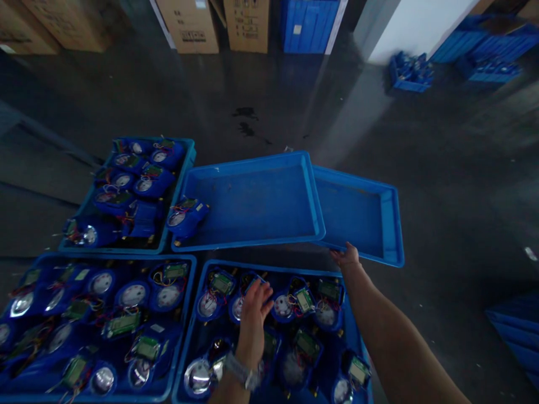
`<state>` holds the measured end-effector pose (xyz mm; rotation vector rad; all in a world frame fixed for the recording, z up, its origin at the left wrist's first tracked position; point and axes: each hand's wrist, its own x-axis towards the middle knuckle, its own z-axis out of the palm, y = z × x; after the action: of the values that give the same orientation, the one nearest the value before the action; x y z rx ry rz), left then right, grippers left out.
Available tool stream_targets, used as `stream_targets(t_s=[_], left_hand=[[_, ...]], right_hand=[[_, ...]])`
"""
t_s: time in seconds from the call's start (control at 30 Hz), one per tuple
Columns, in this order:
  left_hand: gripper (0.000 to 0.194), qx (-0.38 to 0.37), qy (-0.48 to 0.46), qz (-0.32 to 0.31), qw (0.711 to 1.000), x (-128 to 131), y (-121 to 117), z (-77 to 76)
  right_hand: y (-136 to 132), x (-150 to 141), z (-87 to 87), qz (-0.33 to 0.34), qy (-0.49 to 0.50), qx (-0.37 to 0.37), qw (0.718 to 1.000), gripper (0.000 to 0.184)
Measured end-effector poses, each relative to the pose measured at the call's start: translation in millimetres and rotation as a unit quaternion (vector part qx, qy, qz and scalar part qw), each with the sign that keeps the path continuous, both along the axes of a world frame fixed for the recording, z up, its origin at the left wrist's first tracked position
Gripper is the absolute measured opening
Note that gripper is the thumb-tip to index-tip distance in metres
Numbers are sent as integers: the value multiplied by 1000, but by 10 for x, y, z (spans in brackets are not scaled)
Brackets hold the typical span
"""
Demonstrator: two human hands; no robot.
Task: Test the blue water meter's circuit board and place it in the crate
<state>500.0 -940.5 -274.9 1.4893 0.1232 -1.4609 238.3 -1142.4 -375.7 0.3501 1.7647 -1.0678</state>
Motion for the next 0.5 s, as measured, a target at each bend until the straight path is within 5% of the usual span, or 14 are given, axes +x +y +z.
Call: stream_targets(t_s=[0.1, 0.2, 0.33, 0.5], left_hand=[[17, 25, 43, 94, 994, 128, -944, -258], [25, 57, 59, 127, 988, 132, -1514, -489], [24, 91, 54, 160, 981, 71, -1720, -696], [25, 83, 38, 193, 977, 94, -1763, -723]], right_hand=[[14, -94, -48, 16, -36, -11, 999, 32], [64, -175, -73, 40, -63, -22, 997, 30], [142, -311, -119, 27, -39, -22, 999, 28], [218, -820, -18, -56, 76, -12, 995, 27]])
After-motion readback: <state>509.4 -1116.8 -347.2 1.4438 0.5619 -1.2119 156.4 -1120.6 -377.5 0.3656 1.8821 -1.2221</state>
